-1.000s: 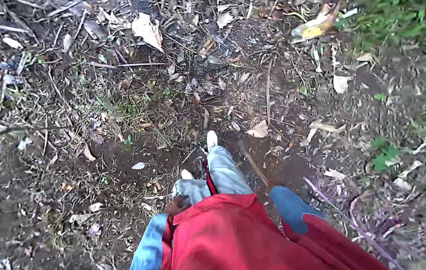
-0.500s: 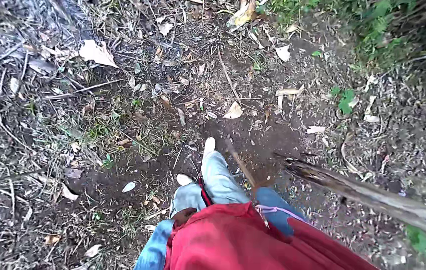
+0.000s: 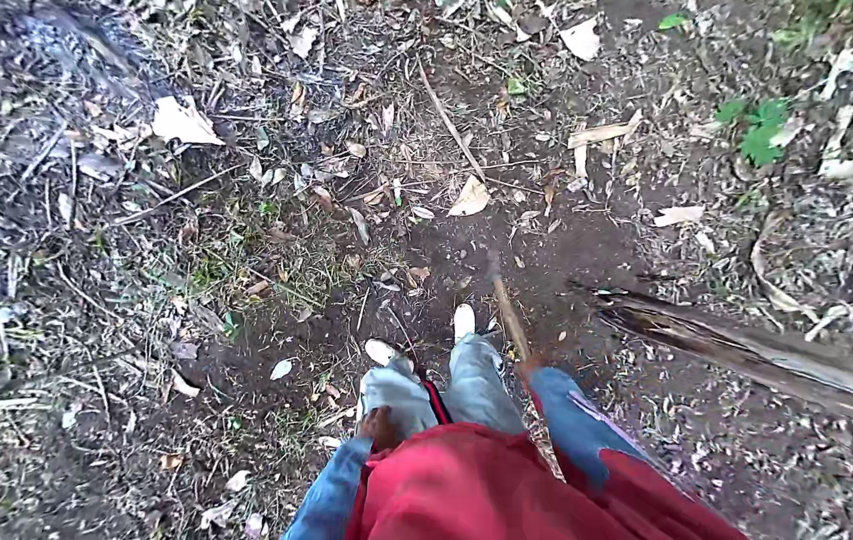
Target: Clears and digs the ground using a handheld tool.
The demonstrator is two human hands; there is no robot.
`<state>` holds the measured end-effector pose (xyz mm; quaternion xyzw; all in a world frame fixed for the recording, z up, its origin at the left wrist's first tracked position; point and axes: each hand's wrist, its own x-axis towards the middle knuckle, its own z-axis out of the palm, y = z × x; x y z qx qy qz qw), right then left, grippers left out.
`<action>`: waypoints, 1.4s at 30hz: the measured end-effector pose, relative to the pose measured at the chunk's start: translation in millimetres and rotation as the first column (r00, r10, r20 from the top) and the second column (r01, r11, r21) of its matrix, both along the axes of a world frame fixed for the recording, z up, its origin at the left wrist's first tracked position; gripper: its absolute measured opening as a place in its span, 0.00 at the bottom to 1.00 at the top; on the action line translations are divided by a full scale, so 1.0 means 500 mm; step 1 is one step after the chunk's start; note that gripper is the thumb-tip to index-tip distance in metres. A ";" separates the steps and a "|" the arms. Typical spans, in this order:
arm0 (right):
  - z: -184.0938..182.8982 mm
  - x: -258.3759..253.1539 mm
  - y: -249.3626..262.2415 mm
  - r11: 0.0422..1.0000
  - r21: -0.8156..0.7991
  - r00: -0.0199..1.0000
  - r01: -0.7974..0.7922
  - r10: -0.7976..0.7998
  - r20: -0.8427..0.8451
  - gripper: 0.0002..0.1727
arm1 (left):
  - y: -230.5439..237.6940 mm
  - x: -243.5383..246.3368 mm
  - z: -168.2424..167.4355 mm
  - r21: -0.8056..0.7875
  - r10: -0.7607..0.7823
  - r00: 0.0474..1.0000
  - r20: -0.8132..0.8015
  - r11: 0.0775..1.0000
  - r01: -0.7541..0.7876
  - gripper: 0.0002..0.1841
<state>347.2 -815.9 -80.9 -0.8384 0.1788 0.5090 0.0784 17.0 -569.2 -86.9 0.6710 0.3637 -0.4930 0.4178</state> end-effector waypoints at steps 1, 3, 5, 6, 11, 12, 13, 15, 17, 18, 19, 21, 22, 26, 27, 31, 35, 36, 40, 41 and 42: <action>-0.014 0.027 -0.001 0.997 0.035 0.998 0.070 -0.070 0.009 0.47 | -0.019 0.009 -0.009 0.081 0.044 0.997 -0.060 0.996 -0.039 0.40; -0.035 0.074 -0.003 0.984 0.079 0.987 0.160 -0.160 0.001 0.49 | -0.056 0.013 -0.035 0.195 0.157 0.979 -0.128 0.972 -0.130 0.51; -0.051 0.127 -0.009 0.981 0.079 0.984 0.177 -0.177 -0.002 0.51 | -0.070 0.048 -0.035 0.234 0.226 0.960 -0.167 0.954 -0.185 0.58; -0.059 0.164 -0.007 0.981 0.075 0.984 0.177 -0.179 0.020 0.50 | -0.071 0.076 -0.038 0.273 0.265 0.952 -0.150 0.937 -0.218 0.59; -0.023 0.308 0.033 0.984 0.060 0.981 0.168 -0.173 0.092 0.46 | -0.060 0.161 -0.062 0.267 0.297 0.941 -0.163 0.931 -0.248 0.58; -0.017 0.331 0.050 0.987 0.063 0.983 0.147 -0.153 0.106 0.46 | -0.052 0.173 -0.071 0.231 0.286 0.942 -0.176 0.942 -0.243 0.58; -0.011 0.345 0.072 0.988 0.072 0.982 0.138 -0.146 0.120 0.45 | -0.039 0.183 -0.075 0.195 0.269 0.943 -0.196 0.953 -0.231 0.57; -0.016 0.369 0.120 0.984 0.100 0.976 0.145 -0.159 0.150 0.47 | 0.011 0.219 -0.070 0.179 0.204 0.949 -0.240 0.970 -0.163 0.56; -0.026 0.394 0.162 0.987 0.083 0.972 0.137 -0.150 0.183 0.46 | 0.049 0.245 -0.086 0.242 0.155 0.961 -0.229 0.965 -0.099 0.53; -0.030 0.405 0.184 0.989 0.063 0.973 0.136 -0.145 0.181 0.45 | 0.067 0.251 -0.099 0.267 0.125 0.968 -0.216 0.962 -0.064 0.50; -0.044 0.423 0.206 0.989 0.056 0.972 0.135 -0.144 0.185 0.45 | 0.087 0.255 -0.121 0.285 0.086 0.976 -0.201 0.958 -0.026 0.48; -0.095 0.472 0.248 0.989 0.072 0.971 0.128 -0.140 0.195 0.46 | 0.113 0.258 -0.172 0.294 0.042 0.981 -0.189 0.956 0.016 0.45; -0.128 0.496 0.265 0.991 0.068 0.974 0.115 -0.126 0.190 0.46 | 0.119 0.255 -0.192 0.287 0.060 0.978 -0.201 0.958 0.000 0.45; -0.280 0.611 0.355 0.982 0.078 0.966 0.170 -0.182 0.184 0.40 | 0.108 0.253 -0.282 0.279 0.190 0.956 -0.223 0.952 -0.124 0.49; -0.330 0.648 0.382 0.979 0.096 0.960 0.177 -0.193 0.201 0.38 | 0.107 0.269 -0.303 0.263 0.207 0.949 -0.239 0.954 -0.142 0.48; -0.504 0.743 0.527 0.935 0.279 0.934 0.219 -0.284 0.219 0.26 | 0.093 0.288 -0.354 0.220 0.207 0.929 -0.308 0.965 -0.142 0.41; -0.643 0.624 0.753 0.858 0.383 0.892 0.344 -0.425 0.151 0.32 | 0.077 0.291 -0.354 0.234 0.254 0.910 -0.329 0.955 -0.182 0.39; -0.645 0.552 0.816 0.861 0.337 0.890 0.382 -0.440 0.116 0.36 | 0.077 0.290 -0.356 0.242 0.257 0.914 -0.314 0.952 -0.185 0.38; -0.608 0.187 0.782 0.840 0.423 0.938 0.341 -0.332 -0.098 0.49 | 0.100 0.299 -0.349 0.204 0.249 0.912 -0.326 0.960 -0.190 0.38; -0.565 0.140 0.741 0.871 0.380 0.945 0.312 -0.243 -0.219 0.53 | 0.108 0.308 -0.352 0.193 0.241 0.915 -0.324 0.964 -0.186 0.39; -0.523 0.118 0.707 0.908 0.355 0.940 0.222 -0.103 -0.324 0.56 | 0.116 0.322 -0.363 0.181 0.237 0.918 -0.317 0.966 -0.187 0.39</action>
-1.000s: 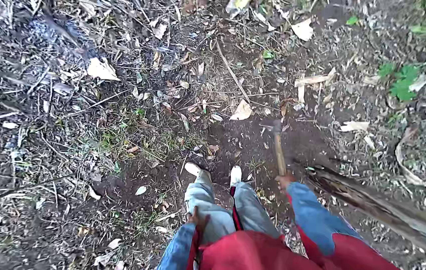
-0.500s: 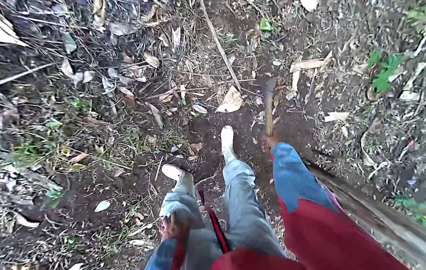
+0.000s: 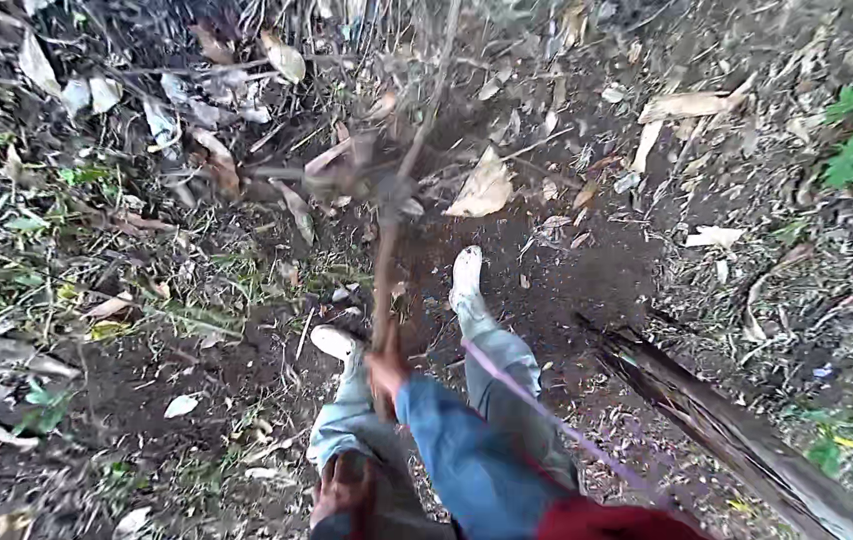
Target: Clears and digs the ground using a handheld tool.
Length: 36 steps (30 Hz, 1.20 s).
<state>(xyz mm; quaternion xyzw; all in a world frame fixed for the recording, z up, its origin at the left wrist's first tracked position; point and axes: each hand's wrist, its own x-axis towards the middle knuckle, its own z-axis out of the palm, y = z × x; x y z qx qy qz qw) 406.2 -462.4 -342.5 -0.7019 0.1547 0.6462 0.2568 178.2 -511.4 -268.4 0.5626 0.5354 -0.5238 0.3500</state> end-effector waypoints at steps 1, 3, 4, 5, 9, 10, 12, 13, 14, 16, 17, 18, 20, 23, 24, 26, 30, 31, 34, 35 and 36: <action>0.043 -0.016 -0.028 0.990 0.013 0.985 -0.140 0.141 -0.097 0.58 | 0.006 0.006 -0.006 -0.013 -0.005 1.000 0.005 1.000 0.005 0.39; 0.115 -0.048 -0.058 0.934 0.071 0.914 -0.349 0.356 -0.193 0.60 | 0.016 0.004 0.014 -0.049 -0.028 0.999 -0.029 0.998 0.027 0.40; 0.126 -0.038 -0.054 0.918 0.089 0.901 -0.387 0.397 -0.175 0.59 | 0.022 0.013 0.011 -0.044 -0.032 0.999 -0.042 0.999 0.031 0.40; 0.124 -0.010 -0.044 0.922 0.086 0.915 -0.376 0.385 -0.121 0.57 | 0.023 0.020 0.004 -0.029 -0.034 0.998 -0.044 0.999 0.032 0.40; 0.040 0.235 0.049 0.994 -0.007 0.964 -0.107 0.105 0.246 0.52 | 0.020 0.018 0.011 -0.003 -0.018 1.000 -0.013 1.000 0.018 0.39; 0.001 0.315 0.080 1.000 -0.011 0.941 -0.019 0.022 0.338 0.53 | 0.015 0.011 0.013 -0.003 -0.007 1.000 -0.008 1.000 0.007 0.38; -0.081 0.479 0.156 0.988 0.068 0.837 0.136 -0.152 0.526 0.57 | 0.011 0.002 0.012 -0.019 0.014 1.000 -0.015 1.000 -0.014 0.39; -0.115 0.555 0.196 0.976 0.118 0.781 0.184 -0.218 0.585 0.59 | 0.008 -0.003 0.014 -0.009 0.018 1.000 -0.020 1.000 -0.018 0.38; -0.139 0.614 0.232 0.967 0.148 0.752 0.208 -0.255 0.608 0.60 | 0.004 -0.008 0.014 0.013 0.022 1.000 -0.019 1.000 -0.022 0.38; -0.172 0.653 0.294 0.961 0.167 0.752 0.221 -0.277 0.599 0.58 | -0.002 -0.020 -0.008 0.060 0.026 1.000 -0.007 0.998 -0.025 0.38; -0.178 0.615 0.307 0.970 0.147 0.784 0.195 -0.244 0.571 0.55 | -0.003 -0.025 -0.017 0.066 0.027 1.000 -0.004 0.997 -0.027 0.38; -0.180 0.541 0.297 0.982 0.096 0.827 0.161 -0.188 0.530 0.54 | -0.006 -0.028 -0.016 0.049 0.026 1.000 -0.012 0.998 -0.025 0.38; -0.145 0.325 0.202 0.993 -0.085 0.921 0.083 -0.044 0.387 0.57 | -0.005 -0.024 0.000 0.003 0.018 1.000 -0.022 1.000 -0.018 0.38; -0.085 0.067 0.025 0.975 -0.145 0.972 -0.167 0.187 0.139 0.57 | 0.011 0.004 -0.016 0.002 0.017 1.000 0.023 1.000 -0.017 0.37; -0.057 0.017 -0.026 0.958 -0.143 0.961 -0.250 0.263 0.088 0.59 | 0.019 0.013 -0.004 -0.022 0.013 1.000 0.000 1.000 -0.013 0.37; 0.011 -0.009 -0.073 0.946 -0.113 0.952 -0.304 0.307 0.011 0.60 | 0.042 0.039 0.025 -0.070 0.013 0.998 -0.056 0.997 -0.017 0.37; 0.010 0.189 -0.009 0.965 -0.114 0.921 -0.235 0.259 0.292 0.56 | 0.042 0.043 0.013 -0.023 0.008 0.999 -0.035 1.000 -0.009 0.40; 0.000 0.267 0.032 0.975 -0.116 0.896 -0.190 0.220 0.385 0.55 | 0.034 0.032 0.014 -0.024 0.010 0.999 -0.041 1.000 -0.011 0.40; -0.061 0.519 0.205 0.998 0.058 0.768 0.015 -0.048 0.638 0.61 | 0.023 0.021 0.004 -0.006 0.038 0.999 -0.037 0.999 -0.038 0.40; -0.077 0.595 0.273 0.983 0.165 0.733 0.079 -0.169 0.659 0.62 | 0.023 0.021 0.005 -0.006 0.042 0.999 -0.035 0.999 -0.042 0.39; -0.093 0.655 0.339 0.957 0.258 0.714 0.130 -0.271 0.646 0.62 | 0.021 0.019 0.007 0.003 0.041 0.999 -0.033 0.999 -0.040 0.39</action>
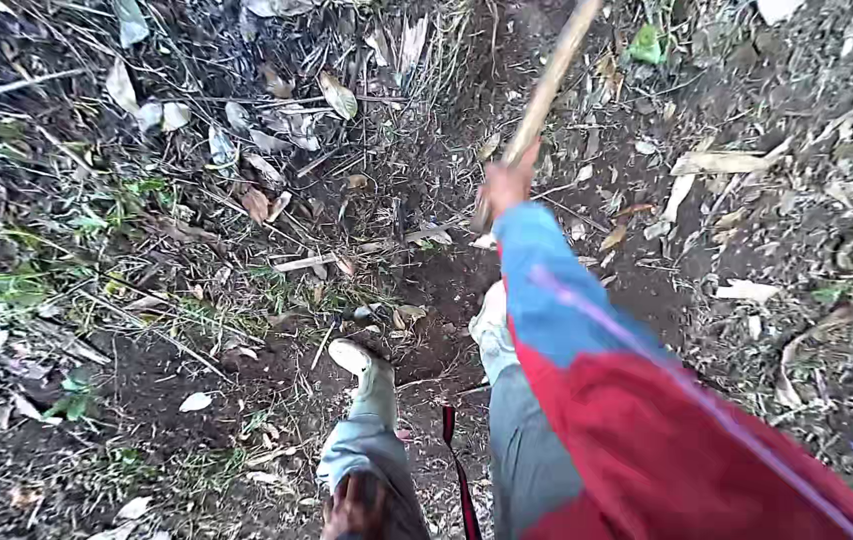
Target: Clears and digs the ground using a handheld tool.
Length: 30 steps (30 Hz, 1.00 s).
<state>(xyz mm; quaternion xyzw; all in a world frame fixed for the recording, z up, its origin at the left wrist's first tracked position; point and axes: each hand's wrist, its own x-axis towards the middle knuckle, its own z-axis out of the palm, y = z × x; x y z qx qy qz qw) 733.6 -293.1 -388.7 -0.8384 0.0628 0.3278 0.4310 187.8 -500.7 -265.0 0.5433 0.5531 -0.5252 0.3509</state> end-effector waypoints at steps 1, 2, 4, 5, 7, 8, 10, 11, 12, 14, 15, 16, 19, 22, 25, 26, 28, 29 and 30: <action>-0.016 0.036 0.057 0.999 0.041 1.000 0.028 -0.028 -0.014 0.62 | 0.000 0.000 0.001 0.004 -0.003 1.000 -0.001 1.000 0.003 0.39; -0.032 0.043 0.104 0.999 0.039 0.998 0.034 -0.032 -0.045 0.62 | 0.001 0.002 -0.002 0.013 -0.005 1.000 -0.004 1.000 0.005 0.38; -0.070 -0.060 0.121 0.997 -0.021 0.986 -0.079 0.075 -0.149 0.59 | -0.001 0.006 -0.002 0.020 -0.015 0.999 -0.031 1.000 0.016 0.38; -0.092 -0.160 0.080 0.980 -0.074 0.962 -0.186 0.166 -0.218 0.59 | -0.003 0.010 0.000 0.016 -0.016 0.999 -0.044 1.000 0.017 0.38; -0.107 -0.374 -0.071 0.896 -0.194 0.890 -0.399 0.328 -0.318 0.60 | 0.004 0.020 -0.002 0.007 -0.022 0.999 -0.047 1.000 0.022 0.39; -0.089 -0.439 -0.145 0.821 -0.226 0.819 -0.525 0.413 -0.399 0.60 | 0.016 0.027 -0.010 -0.003 -0.018 0.999 -0.047 1.000 0.018 0.39; -0.012 -0.496 -0.287 0.700 -0.196 0.660 -0.687 0.488 -0.570 0.59 | 0.015 0.021 0.001 -0.026 -0.026 0.998 -0.065 0.999 0.025 0.39; 0.025 -0.489 -0.336 0.652 -0.187 0.612 -0.735 0.517 -0.599 0.59 | 0.016 0.021 0.004 -0.034 -0.023 0.998 -0.062 0.999 0.021 0.39; 0.045 -0.463 -0.357 0.616 -0.201 0.599 -0.761 0.549 -0.583 0.59 | 0.020 0.024 -0.004 -0.029 -0.021 0.998 -0.051 0.999 0.020 0.39; 0.071 -0.389 -0.357 0.657 -0.279 0.690 -0.700 0.524 -0.499 0.56 | 0.019 0.021 -0.006 -0.037 -0.014 0.999 -0.044 0.999 0.012 0.40; 0.070 -0.340 -0.332 0.723 -0.307 0.767 -0.619 0.471 -0.436 0.53 | 0.016 0.014 -0.008 -0.028 -0.012 0.999 -0.041 1.000 0.011 0.40; 0.060 -0.283 -0.296 0.806 -0.307 0.843 -0.506 0.387 -0.373 0.52 | 0.013 0.008 -0.009 -0.029 -0.008 0.999 -0.036 1.000 0.007 0.39; -0.015 -0.096 -0.146 0.990 -0.121 0.992 -0.072 0.058 -0.112 0.58 | 0.013 0.004 -0.010 -0.027 0.030 1.000 -0.009 0.999 -0.030 0.38; -0.085 0.009 0.024 0.971 0.106 0.975 0.217 -0.209 -0.078 0.58 | -0.005 -0.018 -0.019 -0.025 0.004 0.999 -0.037 1.000 -0.004 0.38; -0.120 -0.143 0.020 0.998 0.005 0.978 0.069 -0.067 -0.196 0.55 | -0.009 -0.016 -0.028 -0.015 -0.017 0.999 -0.042 1.000 0.017 0.38; -0.120 -0.237 -0.037 0.997 -0.067 0.955 -0.032 0.011 -0.296 0.57 | -0.006 -0.008 -0.021 -0.037 -0.022 0.998 -0.059 0.999 0.020 0.39; -0.082 -0.362 -0.165 0.947 -0.169 0.878 -0.274 0.174 -0.446 0.58 | 0.016 0.016 -0.026 -0.051 -0.007 0.998 -0.070 0.999 0.004 0.39; -0.047 -0.385 -0.231 0.904 -0.196 0.826 -0.380 0.236 -0.512 0.59 | 0.014 0.014 -0.024 -0.057 -0.019 0.997 -0.070 0.998 0.015 0.39; -0.003 -0.393 -0.299 0.861 -0.219 0.779 -0.458 0.270 -0.566 0.59 | 0.005 0.009 -0.013 -0.067 -0.028 0.997 -0.069 0.998 0.023 0.39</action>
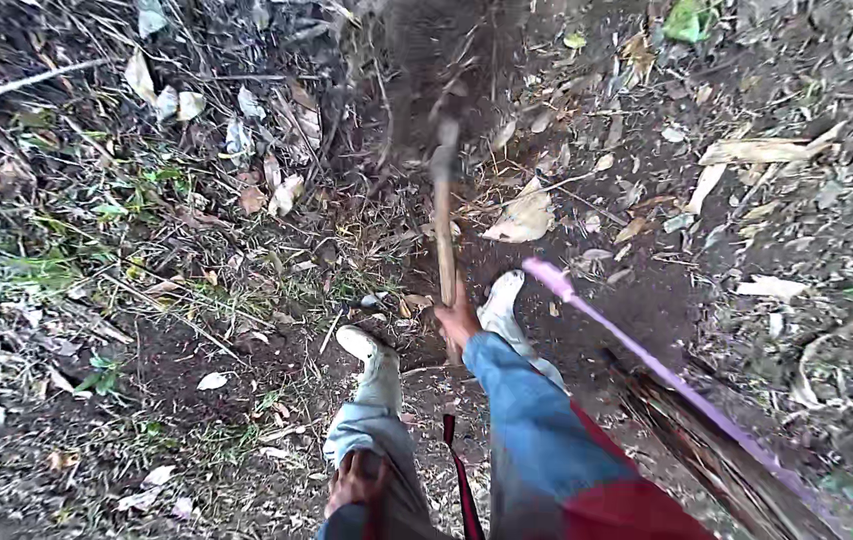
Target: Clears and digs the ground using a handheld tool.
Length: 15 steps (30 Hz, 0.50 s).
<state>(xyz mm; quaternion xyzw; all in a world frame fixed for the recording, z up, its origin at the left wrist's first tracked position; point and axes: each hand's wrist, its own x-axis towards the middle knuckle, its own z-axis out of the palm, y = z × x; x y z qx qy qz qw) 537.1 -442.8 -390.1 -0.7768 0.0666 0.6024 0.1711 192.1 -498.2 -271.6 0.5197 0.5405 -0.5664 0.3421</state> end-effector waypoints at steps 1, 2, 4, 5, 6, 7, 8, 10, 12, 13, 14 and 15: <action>0.034 0.012 -0.043 0.999 -0.018 0.999 -0.048 0.047 -0.008 0.58 | 0.000 0.003 0.001 0.005 0.004 1.000 0.009 1.000 -0.004 0.39; 0.051 0.041 -0.058 0.998 -0.013 0.997 -0.068 0.068 0.026 0.57 | 0.007 0.010 -0.008 0.027 0.007 1.000 0.026 1.000 -0.008 0.39; 0.064 0.104 -0.057 1.000 -0.018 0.984 0.000 0.003 0.177 0.55 | 0.021 0.025 0.008 -0.025 0.012 1.000 0.024 1.000 -0.012 0.38; 0.059 0.144 -0.034 0.994 0.018 0.957 0.112 -0.113 0.267 0.55 | 0.051 0.053 0.025 -0.131 0.037 0.999 -0.009 0.991 -0.038 0.37; 0.042 0.194 0.005 0.964 0.096 0.900 0.248 -0.266 0.346 0.56 | 0.077 0.080 0.032 -0.209 0.063 0.997 -0.039 0.975 -0.070 0.37; 0.016 0.245 0.050 0.908 0.205 0.814 0.366 -0.419 0.402 0.58 | 0.066 0.073 0.028 -0.165 0.048 0.999 -0.025 0.985 -0.052 0.36; -0.017 0.290 0.096 0.830 0.320 0.723 0.457 -0.556 0.409 0.58 | 0.022 0.034 0.012 -0.017 -0.011 1.000 0.019 1.000 0.012 0.36; -0.075 0.313 0.175 0.696 0.423 0.607 0.580 -0.716 0.346 0.56 | -0.015 -0.007 -0.010 0.046 -0.056 0.998 0.016 0.997 0.055 0.39; -0.083 0.192 0.160 0.802 0.264 0.761 0.536 -0.594 0.260 0.51 | -0.017 -0.006 -0.017 0.019 -0.056 0.998 -0.004 0.998 0.056 0.39; -0.079 0.087 0.107 0.898 0.149 0.883 0.414 -0.436 0.173 0.49 | -0.015 -0.002 -0.012 0.015 -0.055 0.998 -0.009 0.998 0.056 0.39; -0.048 -0.021 0.033 0.972 0.060 0.973 0.226 -0.228 0.039 0.52 | -0.012 0.004 0.000 0.005 -0.054 0.998 -0.012 0.999 0.054 0.39; -0.009 -0.105 -0.026 1.000 0.011 0.998 0.018 -0.017 -0.061 0.55 | -0.004 0.018 0.001 0.006 -0.048 0.999 -0.012 0.999 0.048 0.38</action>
